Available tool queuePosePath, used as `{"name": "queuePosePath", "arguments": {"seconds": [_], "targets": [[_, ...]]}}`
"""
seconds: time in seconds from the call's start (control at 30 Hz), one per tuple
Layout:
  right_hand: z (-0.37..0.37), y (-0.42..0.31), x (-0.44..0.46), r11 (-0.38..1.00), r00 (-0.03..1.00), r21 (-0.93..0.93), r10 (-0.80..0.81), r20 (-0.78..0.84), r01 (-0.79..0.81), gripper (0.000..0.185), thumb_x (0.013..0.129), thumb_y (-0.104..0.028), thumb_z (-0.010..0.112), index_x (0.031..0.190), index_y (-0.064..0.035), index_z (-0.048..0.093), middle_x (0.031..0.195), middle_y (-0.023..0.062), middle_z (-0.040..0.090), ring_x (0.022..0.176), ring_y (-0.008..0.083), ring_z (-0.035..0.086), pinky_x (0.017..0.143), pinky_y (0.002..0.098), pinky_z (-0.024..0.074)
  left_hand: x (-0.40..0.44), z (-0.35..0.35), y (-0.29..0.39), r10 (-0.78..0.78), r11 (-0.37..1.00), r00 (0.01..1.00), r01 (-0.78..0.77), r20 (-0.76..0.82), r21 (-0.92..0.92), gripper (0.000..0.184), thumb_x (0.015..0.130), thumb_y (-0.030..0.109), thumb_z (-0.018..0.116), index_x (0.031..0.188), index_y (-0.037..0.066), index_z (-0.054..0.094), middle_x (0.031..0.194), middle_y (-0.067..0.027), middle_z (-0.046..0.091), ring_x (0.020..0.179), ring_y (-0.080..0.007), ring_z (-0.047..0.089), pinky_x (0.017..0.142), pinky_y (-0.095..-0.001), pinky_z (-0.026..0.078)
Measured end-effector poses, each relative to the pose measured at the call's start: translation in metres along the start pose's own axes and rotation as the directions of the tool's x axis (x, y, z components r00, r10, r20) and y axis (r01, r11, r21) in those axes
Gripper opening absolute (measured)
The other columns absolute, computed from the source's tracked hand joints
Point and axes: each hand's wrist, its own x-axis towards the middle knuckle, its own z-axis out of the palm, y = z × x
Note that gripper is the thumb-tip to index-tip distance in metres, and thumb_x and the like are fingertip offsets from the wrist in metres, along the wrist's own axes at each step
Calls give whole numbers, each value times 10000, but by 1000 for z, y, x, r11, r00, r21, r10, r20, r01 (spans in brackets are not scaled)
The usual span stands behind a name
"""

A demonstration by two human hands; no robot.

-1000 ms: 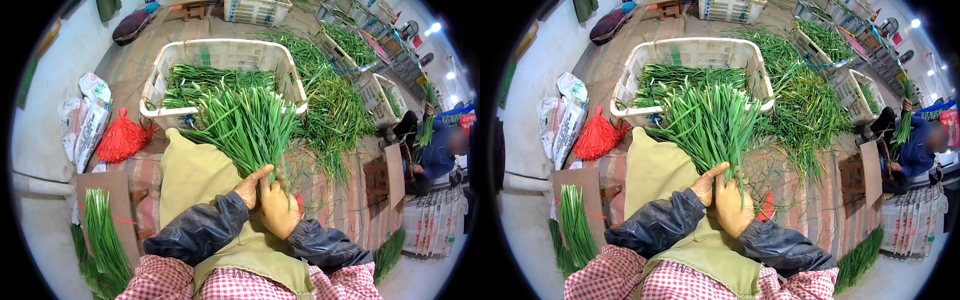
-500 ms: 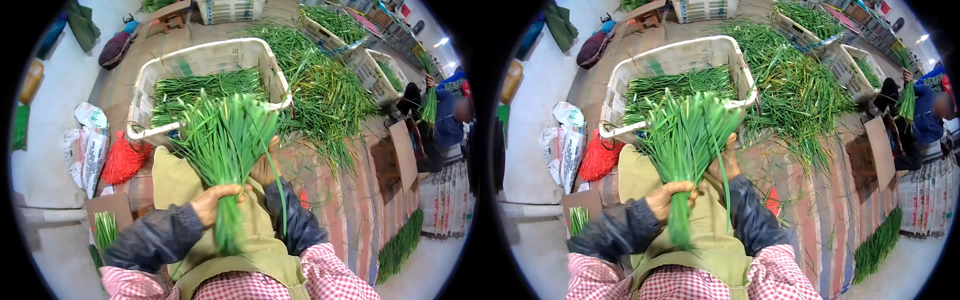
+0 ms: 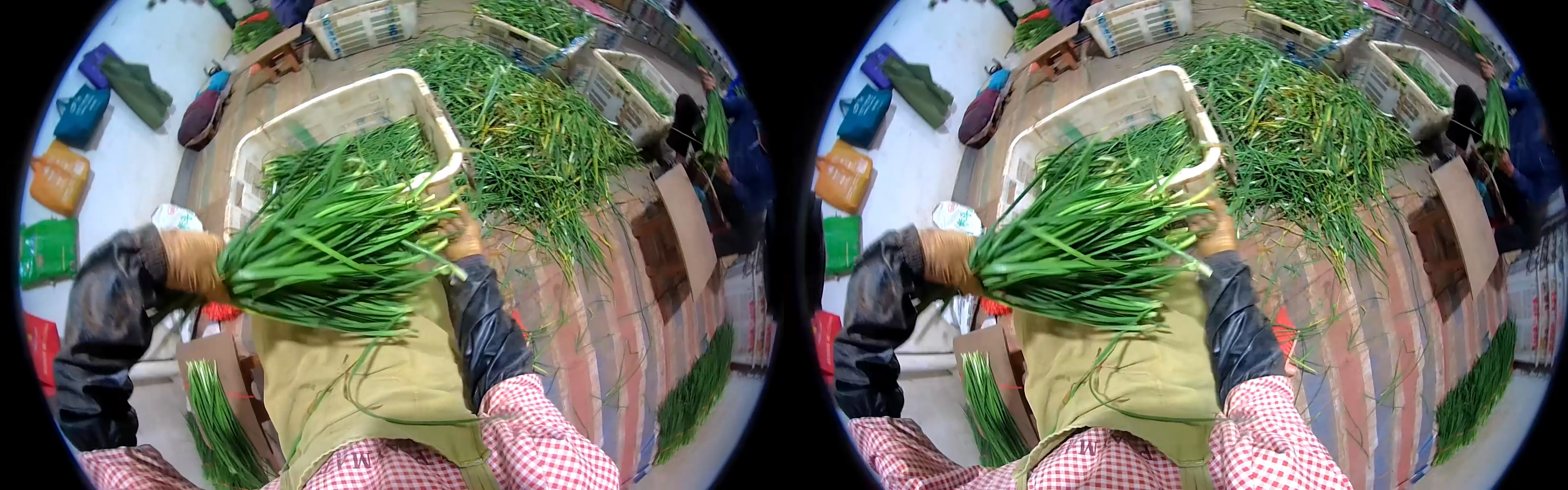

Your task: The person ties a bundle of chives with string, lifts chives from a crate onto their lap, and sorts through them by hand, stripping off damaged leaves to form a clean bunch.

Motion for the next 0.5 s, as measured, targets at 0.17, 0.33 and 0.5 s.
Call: {"name": "queuePosePath", "arguments": {"seconds": [0.17, 0.33, 0.5], "targets": [[-209, -55, -13, 969, 912, -115, -246, -329, 220, 399, 975, -388, 451, 1231, -109, 576, 1270, 134, 592, 1180, 349, 542, 941, 610, 429, 37, -123, 85, -547, 671, 827, 524, -128, 525, 415, 763, 394, 755, 1057, 106, 703, 952, -119, 720, 884, -265, 680, 809, -355, 530], [-319, -25, -81, -74, 982, -991, -161, -102, -115, 765, 822, -625, 609, 1207, 36, 608, 1160, 251, 627, 1074, 332, 619, 916, 385, 468, 104, -169, 165, -577, 308, 720, 629, -385, 714, 328, 702, 295, 723, 965, 101, 740, 882, -127, 716, 844, -285, 695, 752, -390, 553], [-103, 22, -164, 967, 746, -198, 252, 617, -163, 828, 864, -552, 647, 1471, -68, 359, 1479, 167, 399, 1356, 280, 394, 1083, 424, 375, 106, -128, 171, -72, 466, 740, 618, -669, 634, 112, 718, 56, 617, 821, 29, 651, 720, -170, 668, 721, -347, 687, 637, -419, 550]]}}
